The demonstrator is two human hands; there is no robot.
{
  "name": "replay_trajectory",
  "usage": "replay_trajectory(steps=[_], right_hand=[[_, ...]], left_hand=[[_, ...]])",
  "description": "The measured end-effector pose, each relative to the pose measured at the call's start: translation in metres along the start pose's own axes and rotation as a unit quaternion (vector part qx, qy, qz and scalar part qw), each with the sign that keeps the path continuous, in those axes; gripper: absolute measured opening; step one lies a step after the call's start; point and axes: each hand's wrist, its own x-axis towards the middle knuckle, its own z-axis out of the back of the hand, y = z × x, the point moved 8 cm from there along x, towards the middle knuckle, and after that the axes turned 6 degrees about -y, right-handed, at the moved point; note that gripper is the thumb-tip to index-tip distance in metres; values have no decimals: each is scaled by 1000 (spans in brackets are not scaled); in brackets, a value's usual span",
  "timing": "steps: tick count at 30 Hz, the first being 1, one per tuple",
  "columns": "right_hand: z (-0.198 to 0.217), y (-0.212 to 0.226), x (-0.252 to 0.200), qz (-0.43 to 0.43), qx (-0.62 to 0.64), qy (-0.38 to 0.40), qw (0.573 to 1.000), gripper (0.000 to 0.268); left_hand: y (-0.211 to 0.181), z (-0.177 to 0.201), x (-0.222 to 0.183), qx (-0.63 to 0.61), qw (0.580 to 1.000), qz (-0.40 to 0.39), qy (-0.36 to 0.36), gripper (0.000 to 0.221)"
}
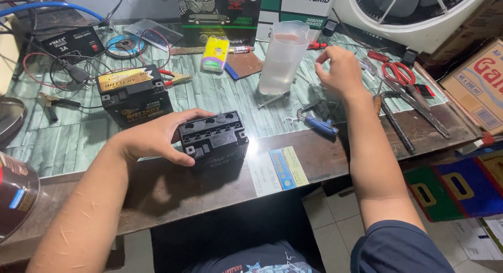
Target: Disassembling a plastic battery casing using a screwdriver to pry it open at a workbench.
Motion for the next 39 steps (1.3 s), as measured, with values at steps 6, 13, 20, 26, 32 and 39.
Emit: replay_trajectory(steps=[6,13,20,26,32,39], right_hand=[[42,90,-22,-21,95,216,971,26],[54,113,-99,36,-57,283,957,50],[65,17,-125,-26,107,149,983,54],[47,45,-106,166,26,58,984,35],[13,18,-90,221,-113,51,967,14],[22,-138,-10,-14,-218,-4,976,14]], left_hand=[[-2,0,-3,13,1000,6,-6,107],[0,1,0,12,1000,10,2,105],[-1,-3,-1,12,1000,9,-11,108],[4,-2,-1,0,999,25,-22,112],[3,-2,-1,-6,999,32,-20,110],[8,1,1,-14,999,31,-20,109]])
